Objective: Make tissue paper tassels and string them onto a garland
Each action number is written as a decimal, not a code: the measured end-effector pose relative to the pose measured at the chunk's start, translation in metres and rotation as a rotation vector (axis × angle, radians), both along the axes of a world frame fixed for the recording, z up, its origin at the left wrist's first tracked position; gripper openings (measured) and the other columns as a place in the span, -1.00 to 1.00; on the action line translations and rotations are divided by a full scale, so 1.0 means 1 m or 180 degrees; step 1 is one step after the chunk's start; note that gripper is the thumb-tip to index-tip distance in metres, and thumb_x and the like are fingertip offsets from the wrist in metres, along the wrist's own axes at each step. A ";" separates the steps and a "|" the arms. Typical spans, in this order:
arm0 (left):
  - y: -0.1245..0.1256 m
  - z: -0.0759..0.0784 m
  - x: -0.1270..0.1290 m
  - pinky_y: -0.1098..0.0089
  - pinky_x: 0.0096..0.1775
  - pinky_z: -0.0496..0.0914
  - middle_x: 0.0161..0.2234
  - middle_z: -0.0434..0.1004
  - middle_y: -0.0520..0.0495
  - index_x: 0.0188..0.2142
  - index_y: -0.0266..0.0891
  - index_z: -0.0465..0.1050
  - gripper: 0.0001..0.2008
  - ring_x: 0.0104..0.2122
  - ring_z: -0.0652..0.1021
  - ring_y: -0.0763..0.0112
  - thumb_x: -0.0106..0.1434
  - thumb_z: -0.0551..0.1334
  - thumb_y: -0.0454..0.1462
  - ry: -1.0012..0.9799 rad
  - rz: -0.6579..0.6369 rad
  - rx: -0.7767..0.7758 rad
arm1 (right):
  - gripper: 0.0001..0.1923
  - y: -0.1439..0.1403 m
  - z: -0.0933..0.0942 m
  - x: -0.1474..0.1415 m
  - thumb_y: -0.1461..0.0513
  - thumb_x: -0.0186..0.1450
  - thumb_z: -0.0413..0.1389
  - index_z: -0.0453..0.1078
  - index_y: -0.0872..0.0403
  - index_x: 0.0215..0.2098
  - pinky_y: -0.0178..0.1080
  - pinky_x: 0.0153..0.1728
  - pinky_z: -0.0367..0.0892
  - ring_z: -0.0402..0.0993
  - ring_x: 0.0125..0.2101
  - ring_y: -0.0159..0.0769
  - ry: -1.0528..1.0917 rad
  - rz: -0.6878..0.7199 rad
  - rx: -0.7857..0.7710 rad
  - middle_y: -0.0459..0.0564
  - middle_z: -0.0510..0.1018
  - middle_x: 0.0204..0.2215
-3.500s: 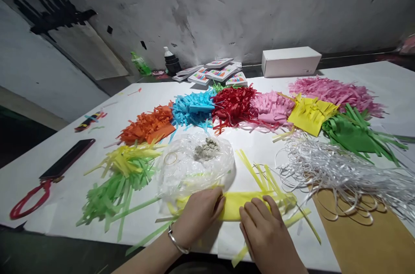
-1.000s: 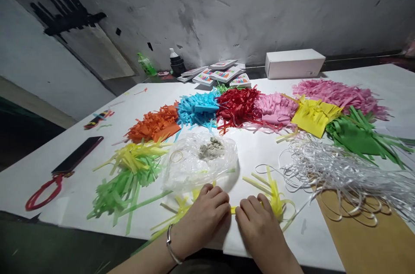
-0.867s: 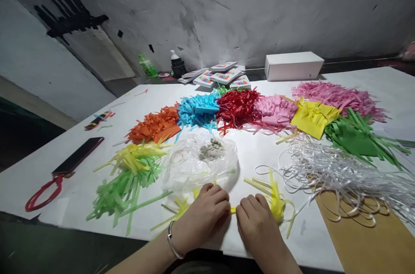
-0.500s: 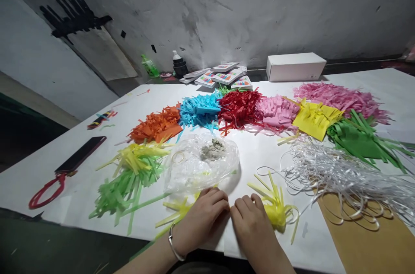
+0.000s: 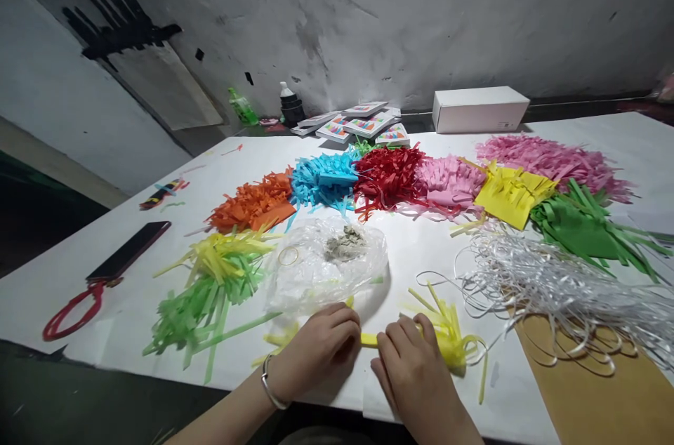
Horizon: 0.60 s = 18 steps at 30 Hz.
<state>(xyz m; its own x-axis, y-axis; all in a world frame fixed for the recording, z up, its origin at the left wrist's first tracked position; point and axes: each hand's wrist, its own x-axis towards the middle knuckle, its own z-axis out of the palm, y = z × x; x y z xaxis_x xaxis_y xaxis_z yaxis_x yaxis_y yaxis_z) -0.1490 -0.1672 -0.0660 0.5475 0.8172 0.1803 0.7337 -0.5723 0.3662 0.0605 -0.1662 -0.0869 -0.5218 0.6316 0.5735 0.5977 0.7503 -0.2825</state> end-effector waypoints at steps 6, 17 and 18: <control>-0.004 0.006 0.003 0.28 -0.08 0.33 -0.20 0.53 -0.08 -0.23 -0.21 0.43 -0.92 -0.18 0.48 0.27 0.30 0.21 -0.38 -0.0369 0.0034 0.0016 | -0.65 0.005 -0.009 -0.019 0.42 0.42 -0.13 0.31 0.07 -0.46 -0.10 -0.14 0.12 0.18 -0.44 -0.27 0.0063 0.0073 0.0163 -0.07 0.34 -0.53; -0.009 -0.009 0.012 0.24 -0.04 0.22 -0.27 0.53 0.01 -0.31 -0.22 0.41 -0.88 -0.19 0.45 0.29 0.39 0.18 -0.36 -0.0210 0.0210 0.0071 | -0.76 0.001 -0.009 0.033 0.42 0.41 -0.08 0.39 0.09 -0.27 -0.11 -0.12 0.18 0.29 -0.31 -0.25 0.0162 0.0196 -0.0216 -0.03 0.42 -0.39; -0.010 -0.008 0.013 0.24 -0.05 0.22 -0.26 0.53 0.01 -0.31 -0.22 0.41 -0.89 -0.18 0.45 0.28 0.39 0.19 -0.37 -0.0188 0.0291 0.0008 | -0.75 0.000 -0.010 0.036 0.43 0.41 -0.08 0.39 0.09 -0.25 -0.09 -0.09 0.18 0.30 -0.29 -0.25 0.0121 0.0138 -0.0225 -0.02 0.43 -0.38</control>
<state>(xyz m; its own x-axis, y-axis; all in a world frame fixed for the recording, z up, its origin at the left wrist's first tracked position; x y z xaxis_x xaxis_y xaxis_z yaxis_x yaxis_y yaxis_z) -0.1356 -0.1776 -0.0741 0.4590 0.8627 0.2122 0.7600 -0.5050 0.4090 0.0970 -0.1663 -0.0969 -0.5281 0.6485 0.5483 0.5530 0.7526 -0.3575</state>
